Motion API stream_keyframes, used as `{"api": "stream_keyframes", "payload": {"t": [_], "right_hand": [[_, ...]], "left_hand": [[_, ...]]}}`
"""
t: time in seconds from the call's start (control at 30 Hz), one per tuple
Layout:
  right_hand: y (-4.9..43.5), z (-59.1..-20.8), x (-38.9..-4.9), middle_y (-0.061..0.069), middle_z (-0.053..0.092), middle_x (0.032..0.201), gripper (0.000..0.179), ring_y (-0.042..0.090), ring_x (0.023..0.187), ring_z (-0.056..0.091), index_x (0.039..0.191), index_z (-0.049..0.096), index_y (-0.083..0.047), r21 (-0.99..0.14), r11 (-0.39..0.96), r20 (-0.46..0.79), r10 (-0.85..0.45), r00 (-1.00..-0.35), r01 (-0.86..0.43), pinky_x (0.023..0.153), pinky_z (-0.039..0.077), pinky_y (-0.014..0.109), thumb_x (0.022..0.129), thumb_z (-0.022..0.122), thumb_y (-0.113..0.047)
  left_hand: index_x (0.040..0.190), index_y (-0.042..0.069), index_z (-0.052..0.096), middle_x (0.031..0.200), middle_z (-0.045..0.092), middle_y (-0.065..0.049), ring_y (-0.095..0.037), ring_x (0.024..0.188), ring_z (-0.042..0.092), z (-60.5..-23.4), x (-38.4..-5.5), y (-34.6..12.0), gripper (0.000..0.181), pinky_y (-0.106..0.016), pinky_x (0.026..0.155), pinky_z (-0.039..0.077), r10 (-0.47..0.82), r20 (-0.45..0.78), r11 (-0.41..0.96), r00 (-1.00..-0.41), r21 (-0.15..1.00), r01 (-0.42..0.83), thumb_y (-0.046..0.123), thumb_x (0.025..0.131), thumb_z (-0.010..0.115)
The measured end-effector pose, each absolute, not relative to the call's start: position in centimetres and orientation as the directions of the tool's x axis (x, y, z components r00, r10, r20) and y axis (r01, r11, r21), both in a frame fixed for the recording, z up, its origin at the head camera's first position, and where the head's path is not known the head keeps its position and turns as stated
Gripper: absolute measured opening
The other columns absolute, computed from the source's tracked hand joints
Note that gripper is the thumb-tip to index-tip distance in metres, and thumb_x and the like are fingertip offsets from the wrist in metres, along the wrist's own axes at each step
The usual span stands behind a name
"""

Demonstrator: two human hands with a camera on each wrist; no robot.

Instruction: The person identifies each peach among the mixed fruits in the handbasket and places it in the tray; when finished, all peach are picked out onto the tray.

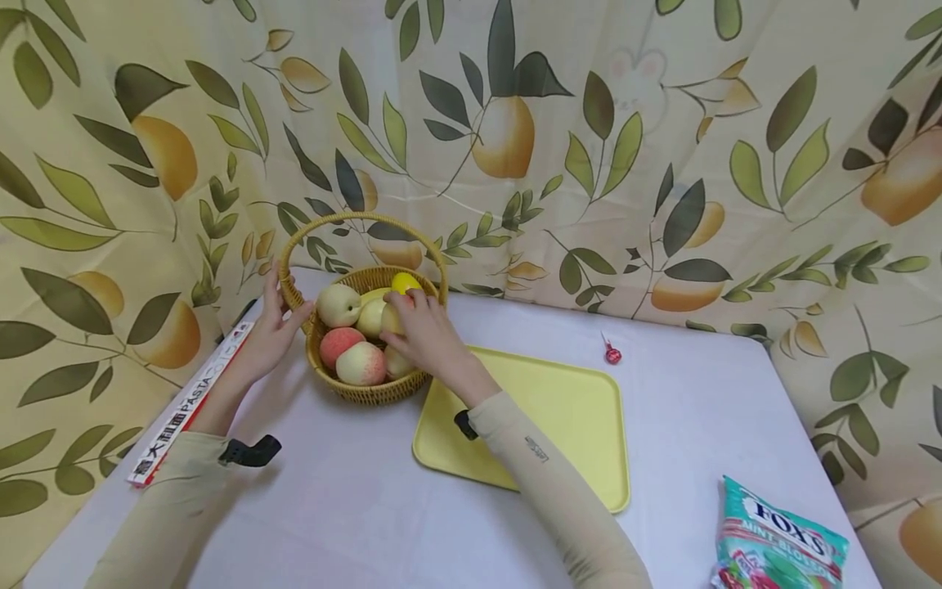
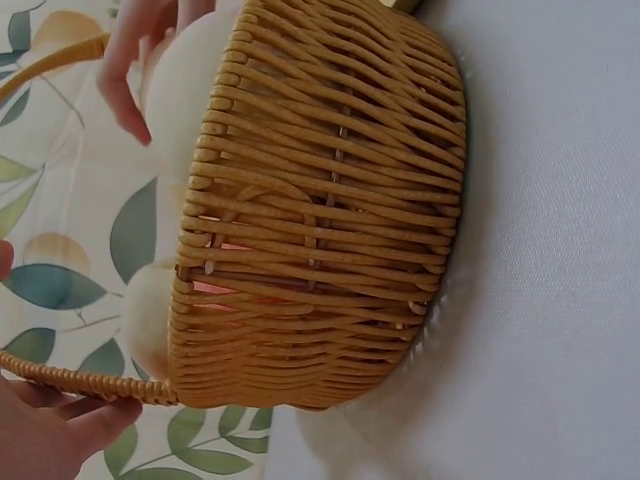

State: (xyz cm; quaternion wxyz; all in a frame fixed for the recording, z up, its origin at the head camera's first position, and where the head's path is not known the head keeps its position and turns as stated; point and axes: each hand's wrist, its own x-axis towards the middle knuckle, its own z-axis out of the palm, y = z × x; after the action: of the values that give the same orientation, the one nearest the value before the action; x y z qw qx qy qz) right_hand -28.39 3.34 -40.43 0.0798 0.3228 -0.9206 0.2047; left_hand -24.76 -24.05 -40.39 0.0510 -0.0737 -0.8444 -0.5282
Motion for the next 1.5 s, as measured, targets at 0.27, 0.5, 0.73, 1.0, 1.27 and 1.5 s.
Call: {"api": "stream_keyframes", "payload": {"t": [0.27,0.5,0.73,1.0,1.27,1.5], "right_hand": [[4.3,-40.3,-27.5,0.017,0.051,0.139,0.057,0.037,0.122,0.054,0.146,0.046,-0.02,-0.346,0.689,0.301,-0.561,-0.771,-0.637,0.1,0.053,0.053,0.098,0.07,-0.038],[5.5,-40.5,-26.5,0.013,0.048,0.139,0.055,0.034,0.123,0.052,0.143,0.049,-0.019,-0.356,0.661,0.338,-0.568,-0.751,-0.661,0.097,0.055,0.05,0.096,0.072,-0.038],[7.3,-39.9,-25.5,0.014,0.049,0.143,0.051,0.035,0.125,0.052,0.14,0.053,-0.019,-0.271,0.641,0.357,-0.626,-0.693,-0.719,0.103,0.051,0.05,0.096,0.073,-0.035],[10.0,-40.3,-24.9,0.01,0.048,0.145,0.052,0.032,0.135,0.047,0.141,0.052,-0.019,-0.333,0.645,0.366,-0.584,-0.725,-0.688,0.11,0.048,0.051,0.096,0.072,-0.035],[11.9,-40.8,-25.5,0.011,0.045,0.149,0.054,0.033,0.139,0.043,0.144,0.05,-0.02,-0.381,0.684,0.353,-0.513,-0.782,-0.621,0.112,0.047,0.055,0.097,0.071,-0.036],[13.6,-43.0,-26.4,0.014,0.048,0.142,0.051,0.037,0.125,0.051,0.14,0.053,-0.018,-0.312,0.737,0.314,-0.516,-0.797,-0.6,0.102,0.052,0.054,0.096,0.073,-0.033]], "left_hand": [[0.162,0.035,-0.02,0.174,-0.007,-0.011,-0.041,0.16,0.01,-40.4,-24.7,-24.1,0.088,-0.067,0.123,0.023,0.062,0.172,0.438,-0.983,0.88,0.182,0.034,0.108,0.05],[0.162,0.033,-0.021,0.174,-0.011,-0.009,-0.039,0.16,0.005,-40.6,-24.8,-24.0,0.089,-0.068,0.124,0.02,0.068,0.17,0.432,-0.983,0.883,0.183,0.034,0.108,0.05],[0.162,0.033,-0.022,0.174,-0.009,-0.013,-0.038,0.16,0.005,-40.9,-25.0,-23.6,0.089,-0.068,0.125,0.018,0.075,0.163,0.424,-0.984,0.888,0.179,0.032,0.108,0.05],[0.161,0.036,-0.023,0.174,-0.009,-0.012,-0.04,0.16,0.006,-40.4,-24.4,-23.7,0.091,-0.069,0.124,0.018,0.075,0.176,0.428,-0.981,0.883,0.191,0.033,0.108,0.051],[0.161,0.036,-0.021,0.173,-0.005,-0.016,-0.043,0.158,0.01,-40.1,-24.3,-24.0,0.091,-0.07,0.122,0.022,0.074,0.205,0.417,-0.976,0.882,0.218,0.03,0.108,0.052],[0.161,0.036,-0.023,0.174,-0.008,-0.014,-0.042,0.159,0.008,-40.6,-24.3,-23.8,0.091,-0.069,0.123,0.019,0.081,0.193,0.419,-0.978,0.883,0.209,0.034,0.107,0.051]]}}
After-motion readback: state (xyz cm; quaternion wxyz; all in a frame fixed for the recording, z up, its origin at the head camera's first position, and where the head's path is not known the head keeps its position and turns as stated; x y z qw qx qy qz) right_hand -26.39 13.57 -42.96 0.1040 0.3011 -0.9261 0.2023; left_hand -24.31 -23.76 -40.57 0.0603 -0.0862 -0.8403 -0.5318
